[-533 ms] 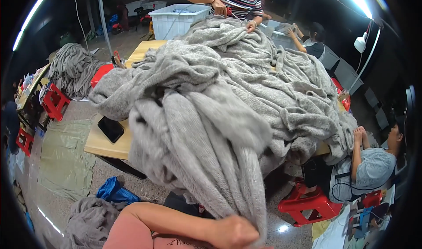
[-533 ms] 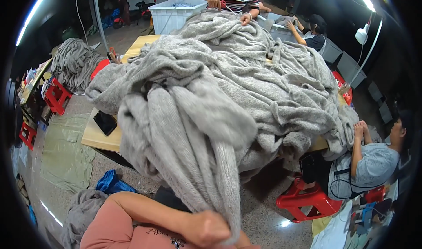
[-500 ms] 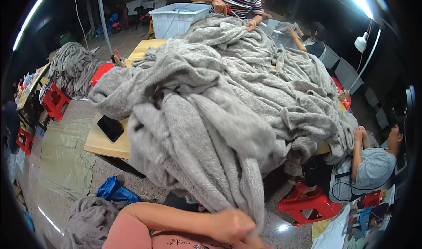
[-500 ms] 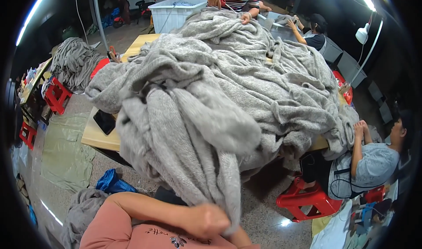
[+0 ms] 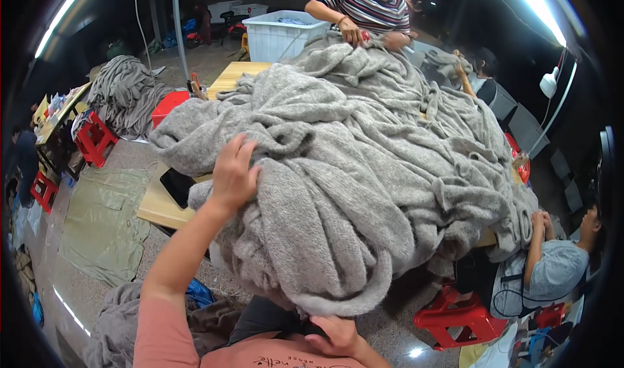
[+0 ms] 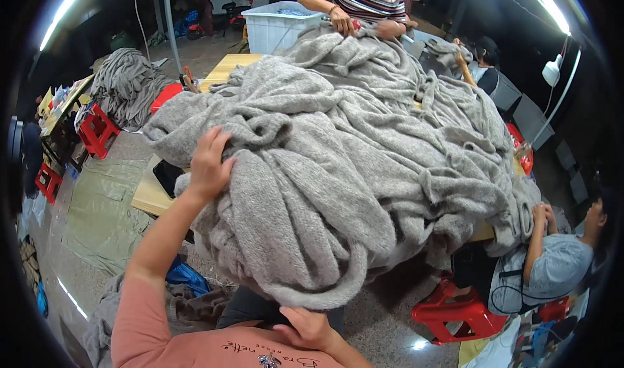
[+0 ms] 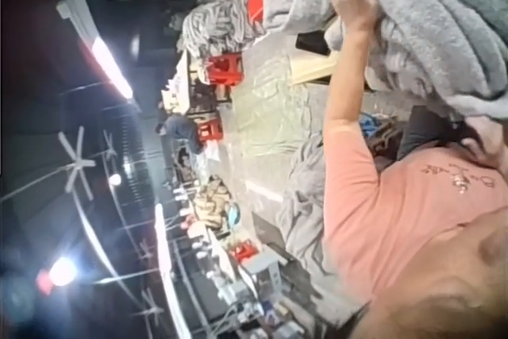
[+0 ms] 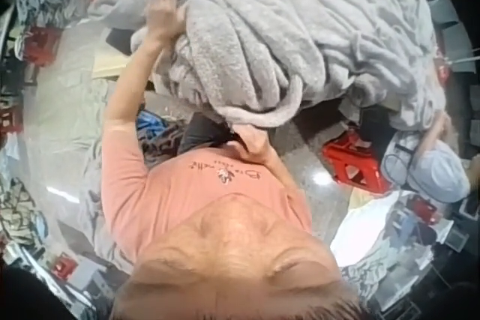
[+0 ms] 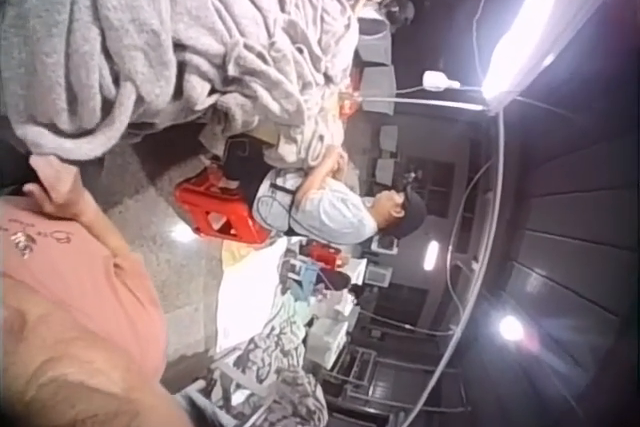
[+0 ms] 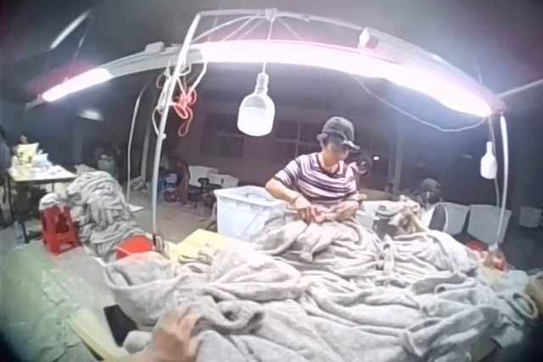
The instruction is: Inspecting grey knitted garments for quality control, checking for defects or loose threads.
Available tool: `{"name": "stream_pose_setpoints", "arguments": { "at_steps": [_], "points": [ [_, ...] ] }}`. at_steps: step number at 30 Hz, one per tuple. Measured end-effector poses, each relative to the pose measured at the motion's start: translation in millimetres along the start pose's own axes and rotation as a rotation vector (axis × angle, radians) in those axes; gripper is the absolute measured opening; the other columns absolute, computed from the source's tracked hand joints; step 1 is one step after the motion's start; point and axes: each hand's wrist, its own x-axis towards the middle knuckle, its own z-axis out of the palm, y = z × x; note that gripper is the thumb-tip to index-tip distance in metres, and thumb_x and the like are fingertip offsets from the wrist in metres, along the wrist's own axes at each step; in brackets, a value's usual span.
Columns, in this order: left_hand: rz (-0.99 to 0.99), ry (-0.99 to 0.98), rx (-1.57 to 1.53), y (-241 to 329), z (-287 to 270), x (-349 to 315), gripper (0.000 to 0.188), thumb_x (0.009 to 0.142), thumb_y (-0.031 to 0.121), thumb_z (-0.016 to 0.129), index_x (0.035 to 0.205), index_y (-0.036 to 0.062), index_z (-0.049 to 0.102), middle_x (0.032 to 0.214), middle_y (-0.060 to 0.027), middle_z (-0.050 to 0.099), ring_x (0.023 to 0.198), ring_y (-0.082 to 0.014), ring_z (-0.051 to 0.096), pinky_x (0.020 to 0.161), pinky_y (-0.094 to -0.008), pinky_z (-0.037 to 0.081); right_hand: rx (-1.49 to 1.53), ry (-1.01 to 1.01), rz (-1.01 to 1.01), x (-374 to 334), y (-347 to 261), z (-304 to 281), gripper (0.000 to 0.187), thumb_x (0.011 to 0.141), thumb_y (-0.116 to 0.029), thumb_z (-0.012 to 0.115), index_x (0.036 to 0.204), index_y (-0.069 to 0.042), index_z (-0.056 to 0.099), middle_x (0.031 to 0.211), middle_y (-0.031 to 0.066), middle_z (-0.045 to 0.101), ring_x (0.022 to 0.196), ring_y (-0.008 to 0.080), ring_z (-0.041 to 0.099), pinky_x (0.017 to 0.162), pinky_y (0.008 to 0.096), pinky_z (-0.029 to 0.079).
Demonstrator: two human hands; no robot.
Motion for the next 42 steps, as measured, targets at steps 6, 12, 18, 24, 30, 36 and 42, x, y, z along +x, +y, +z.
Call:
{"name": "stream_pose_setpoints", "arguments": {
  "at_steps": [6,12,18,24,30,36,42],
  "points": [
    [-0.499,-0.324,0.060,-51,68,38,0.029,0.067,0.003,0.047,0.092,0.0063,0.061,0.090,-0.0173,0.060,0.086,-0.0390,0.055,0.078,-0.0426,0.044,-0.670,-0.500,-0.076,35,20,28,0.040,0.068,-0.035,0.067,0.107,-0.028,0.059,0.121,0.0074,0.041,0.117,0.0302,0.034,0.090,0.0372,0.038],
    [-0.617,0.117,-1.370,29,9,121,0.022,0.076,-0.002,0.036,0.072,-0.0027,0.058,0.071,-0.0082,0.058,0.065,-0.0150,0.055,0.058,-0.0283,0.045,-0.845,-0.307,0.036,56,78,53,0.040,0.071,-0.044,0.058,0.106,-0.024,0.059,0.117,0.0011,0.043,0.116,0.0269,0.032,0.095,0.0432,0.031],
    [-0.007,0.424,-1.152,114,-151,152,0.021,0.081,0.002,0.040,0.075,0.0009,0.060,0.071,-0.0065,0.059,0.060,-0.0124,0.056,0.054,-0.0263,0.046,-0.629,-0.252,0.083,99,107,42,0.042,0.080,-0.037,0.052,0.114,-0.012,0.053,0.126,0.0080,0.038,0.122,0.0358,0.026,0.099,0.0435,0.029],
    [-0.104,0.008,-0.886,135,-236,54,0.017,0.081,0.003,0.045,0.075,0.0015,0.060,0.071,-0.0054,0.060,0.059,-0.0115,0.056,0.053,-0.0246,0.046,-0.372,-0.331,0.331,123,95,32,0.040,0.081,-0.031,0.051,0.116,-0.012,0.051,0.116,0.0150,0.046,0.116,0.0310,0.038,0.096,0.0406,0.033],
    [-0.307,-0.354,-0.963,168,-225,2,0.013,0.081,0.003,0.049,0.075,0.0020,0.061,0.071,-0.0043,0.060,0.059,-0.0106,0.056,0.052,-0.0230,0.046,0.218,-0.164,0.301,69,11,21,0.035,0.083,-0.029,0.048,0.107,-0.006,0.058,0.109,0.0184,0.054,0.106,0.0303,0.049,0.091,0.0381,0.038],
    [-0.389,-0.480,-1.247,195,-182,22,0.010,0.081,0.004,0.054,0.075,0.0026,0.061,0.071,-0.0032,0.061,0.058,-0.0098,0.056,0.051,-0.0214,0.045,0.310,-0.024,0.222,12,-38,18,0.034,0.082,-0.029,0.048,0.104,-0.006,0.059,0.106,0.0184,0.056,0.103,0.0304,0.051,0.089,0.0385,0.039],
    [-0.624,-0.800,-1.587,205,-63,-22,0.006,0.080,0.005,0.057,0.080,0.0019,0.063,0.073,-0.0036,0.062,0.061,-0.0091,0.055,0.053,-0.0209,0.045,0.304,0.006,0.491,-55,-9,20,0.033,0.081,-0.029,0.049,0.101,-0.005,0.061,0.103,0.0184,0.058,0.101,0.0306,0.053,0.087,0.0390,0.040]
  ]
}}
